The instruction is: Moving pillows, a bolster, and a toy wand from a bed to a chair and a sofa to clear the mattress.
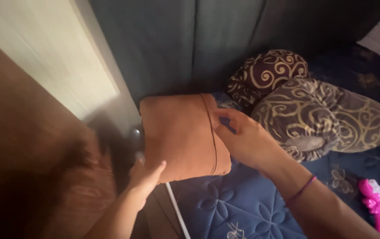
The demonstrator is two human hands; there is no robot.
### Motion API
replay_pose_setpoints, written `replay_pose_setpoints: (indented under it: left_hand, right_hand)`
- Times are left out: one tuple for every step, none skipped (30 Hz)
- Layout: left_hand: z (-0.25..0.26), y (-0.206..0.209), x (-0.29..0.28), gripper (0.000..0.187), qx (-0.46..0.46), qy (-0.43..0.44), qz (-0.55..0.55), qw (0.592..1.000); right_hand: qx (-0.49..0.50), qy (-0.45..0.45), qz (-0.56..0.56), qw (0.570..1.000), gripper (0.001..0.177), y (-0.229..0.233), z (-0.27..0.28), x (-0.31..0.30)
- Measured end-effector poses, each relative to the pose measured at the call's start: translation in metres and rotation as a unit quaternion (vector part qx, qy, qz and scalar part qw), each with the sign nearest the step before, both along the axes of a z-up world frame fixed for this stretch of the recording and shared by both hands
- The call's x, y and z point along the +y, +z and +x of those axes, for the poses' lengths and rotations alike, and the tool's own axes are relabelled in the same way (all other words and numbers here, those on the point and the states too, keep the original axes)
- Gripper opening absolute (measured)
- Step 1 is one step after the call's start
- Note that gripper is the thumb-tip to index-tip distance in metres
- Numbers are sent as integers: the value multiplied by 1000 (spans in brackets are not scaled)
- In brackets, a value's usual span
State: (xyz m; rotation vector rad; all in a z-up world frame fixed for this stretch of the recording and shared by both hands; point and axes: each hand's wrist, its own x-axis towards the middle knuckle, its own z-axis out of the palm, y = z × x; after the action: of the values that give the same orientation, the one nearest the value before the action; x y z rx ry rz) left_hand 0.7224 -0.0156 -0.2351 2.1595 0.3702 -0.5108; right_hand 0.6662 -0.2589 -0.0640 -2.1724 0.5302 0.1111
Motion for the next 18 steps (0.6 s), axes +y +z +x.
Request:
replay_pose_setpoints:
  left_hand:
    - [8,-13,5,93,5,2,-4,1000]
    - [16,-25,11,96,49,26,-17,998]
    - [23,-38,16,100,92,50,-30,994]
    - [26,-31,13,100,96,52,-33,993]
    - [27,-25,13,105,133,72,-44,988]
    - [27,-19,12,110,169,92,-55,980]
    - [30,-21,13,110,174,97,-56,978]
    - [32,-24,14,113,193,106,-64,973]
    - [35,-28,15,116,210,114,-72,968]
    - [40,-38,16,116,213,118,-74,967]
    - [43,-45,18,119,212,123,-98,964]
    - [44,-53,20,121,210,129,-123,961]
    - [46,-59,21,121,215,130,-121,960]
    - [47,-64,21,123,208,146,-154,955]
    - [50,-69,20,124,198,161,-189,948]
    - [53,-73,18,124,199,161,-190,948]
    - [55,-76,16,120,201,164,-186,948]
    - [58,-80,14,116,202,167,-183,947]
  right_hand:
    - [5,2,-4,1000,55,-2,10,0]
    - [-6,11,-18,1000,54,-3,18,1]
    - [-18,21,-31,999,54,-5,27,2]
    - [-14,23,-35,999,54,-3,34,2]
    - [-6,25,-28,999,52,-3,41,4]
    - [2,28,-22,999,50,-3,47,6]
    - [7,32,-22,999,50,-5,54,6]
    - [11,29,-12,999,50,-8,61,6]
    - [14,26,-3,1000,49,-12,68,6]
    - [17,29,-4,999,49,-18,74,6]
    - [0,37,33,999,51,-24,78,6]
    - [-18,45,69,996,53,-29,82,5]
    - [-12,45,70,996,53,-30,84,8]
    - [-8,54,49,997,54,-31,86,10]
    - [-9,62,26,998,56,-30,88,12]
    - [-7,63,26,998,56,-34,91,12]
    - [-5,63,29,998,56,-37,92,12]
    - [-2,63,32,998,56,-40,94,12]
